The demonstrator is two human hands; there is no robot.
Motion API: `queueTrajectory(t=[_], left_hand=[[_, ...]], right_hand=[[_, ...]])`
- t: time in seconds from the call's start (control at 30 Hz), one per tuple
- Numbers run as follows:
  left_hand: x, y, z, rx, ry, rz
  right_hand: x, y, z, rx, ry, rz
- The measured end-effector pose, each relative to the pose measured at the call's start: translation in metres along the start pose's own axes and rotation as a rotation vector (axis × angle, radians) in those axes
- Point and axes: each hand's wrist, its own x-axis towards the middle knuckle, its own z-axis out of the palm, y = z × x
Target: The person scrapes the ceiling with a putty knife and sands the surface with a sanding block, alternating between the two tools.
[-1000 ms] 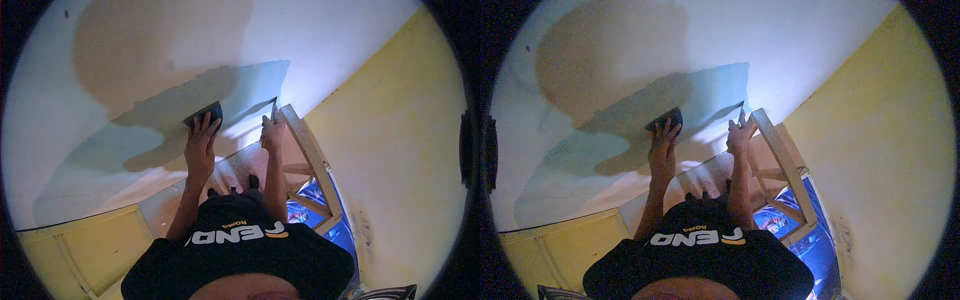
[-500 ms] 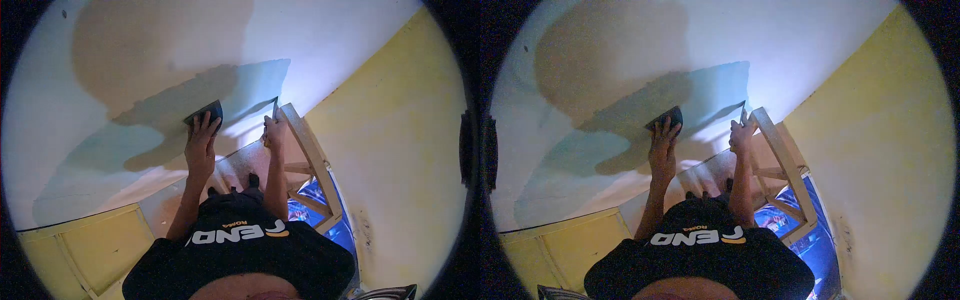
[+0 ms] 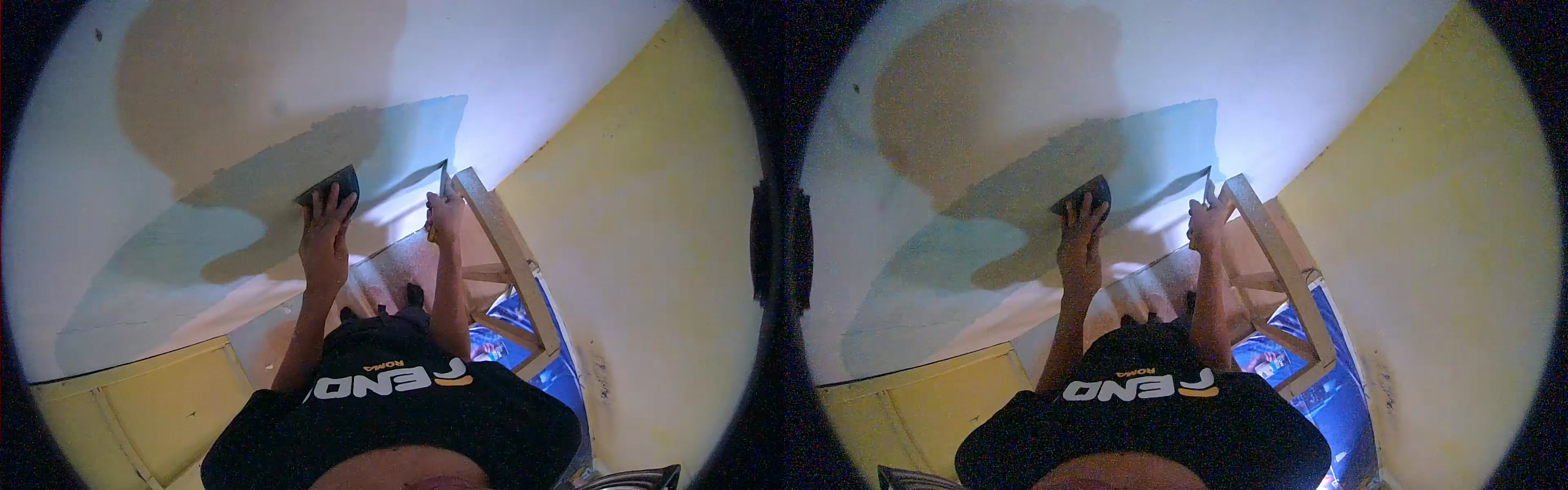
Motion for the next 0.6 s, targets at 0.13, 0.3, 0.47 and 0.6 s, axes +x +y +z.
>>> queueTrajectory(t=[0.13, 0.3, 0.47, 0.6], left_hand=[[-0.006, 0.004, -0.006, -0.034, -0.001, -0.017], [-0.006, 0.002, -0.005, -0.025, -0.010, -0.015], [-0.005, 0.001, -0.002, -0.038, -0.003, -0.012], [-0.008, 0.002, -0.005, -0.020, -0.020, -0.026]], right_hand=[[0.002, -0.002, 0.000, -0.073, 0.027, 0.001], [0.000, -0.010, 0.001, -0.072, 0.015, -0.082], [-0.002, 0.004, 0.007, -0.007, 0.062, -0.050], [0.014, 0.012, -0.004, 0.011, -0.017, 0.063]])
